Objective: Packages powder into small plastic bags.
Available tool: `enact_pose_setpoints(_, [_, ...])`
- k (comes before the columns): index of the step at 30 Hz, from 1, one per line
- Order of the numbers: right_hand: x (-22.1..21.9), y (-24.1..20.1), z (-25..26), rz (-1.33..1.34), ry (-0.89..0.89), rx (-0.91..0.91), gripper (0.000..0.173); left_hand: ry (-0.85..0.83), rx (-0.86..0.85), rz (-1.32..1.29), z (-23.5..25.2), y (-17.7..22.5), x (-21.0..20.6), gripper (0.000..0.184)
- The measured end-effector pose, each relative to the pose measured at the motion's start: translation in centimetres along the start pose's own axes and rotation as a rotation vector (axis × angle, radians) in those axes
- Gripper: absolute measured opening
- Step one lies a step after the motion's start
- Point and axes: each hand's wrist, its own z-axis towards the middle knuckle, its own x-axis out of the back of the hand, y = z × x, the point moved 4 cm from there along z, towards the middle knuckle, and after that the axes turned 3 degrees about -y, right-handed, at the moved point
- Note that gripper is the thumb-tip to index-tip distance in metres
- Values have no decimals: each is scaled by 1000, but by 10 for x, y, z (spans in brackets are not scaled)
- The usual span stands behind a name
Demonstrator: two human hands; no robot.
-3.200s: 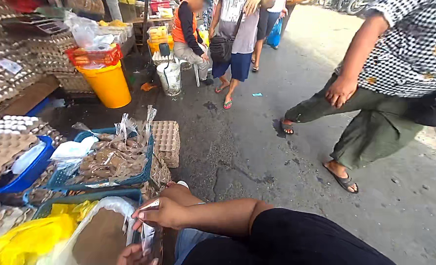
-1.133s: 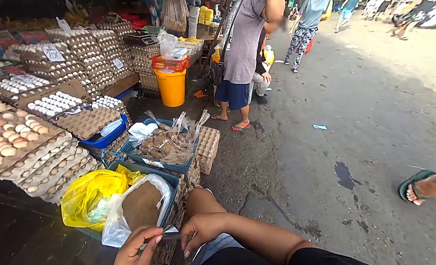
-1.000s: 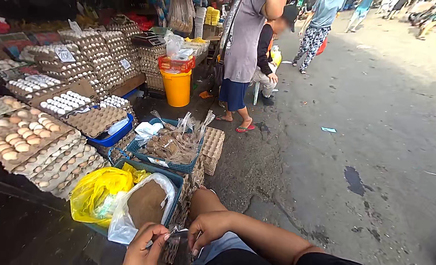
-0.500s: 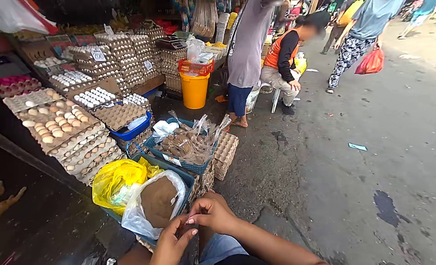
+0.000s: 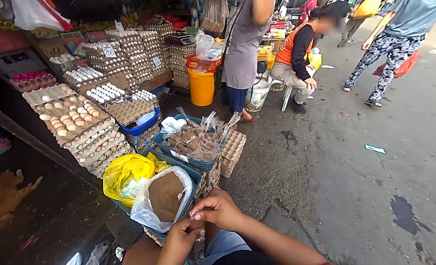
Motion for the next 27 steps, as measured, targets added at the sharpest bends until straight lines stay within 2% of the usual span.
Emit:
enact_pose_setpoints(2, [-2, -5, 0, 10, -64, -3, 19, 2, -3, -28, 1, -6, 0, 15])
enact_pose_setpoints(6, [-3, -8, -6, -7, -255, -3, 36, -110, 45, 36, -1, -16, -2, 20])
enact_pose_setpoints(9, [1, -10, -8, 11, -303, 39, 41, -83, 81, 20, -6, -16, -4, 16])
enact_pose_setpoints(12, [2, -11, -8, -40, -326, 64, 45, -40, 48, 32, -7, -14, -3, 18])
enact_pose_setpoints(16, [-11, -4, -10, -183, -181, 112, 25, 5, -199, -40, -6, -2, 2, 26])
enact_pose_setpoints(19, [-2, -6, -7, -155, -96, 166, 25, 41, -282, -148, -6, 4, 8, 27])
enact_pose_setpoints(22, [26, -21, 4, 28, 114, 178, 27, -173, -269, 9, -7, 14, 16, 27])
enact_pose_setpoints(24, [46, -36, 7, 106, 214, 249, 26, -324, -233, 132, -9, 16, 15, 28])
enact_pose_setpoints(25, [53, -43, 6, 69, 211, 292, 28, -353, -219, 148, -9, 16, 14, 28])
enact_pose_setpoints(27, [56, -45, -2, -62, 117, 320, 37, -310, -229, 93, -7, 17, 11, 31])
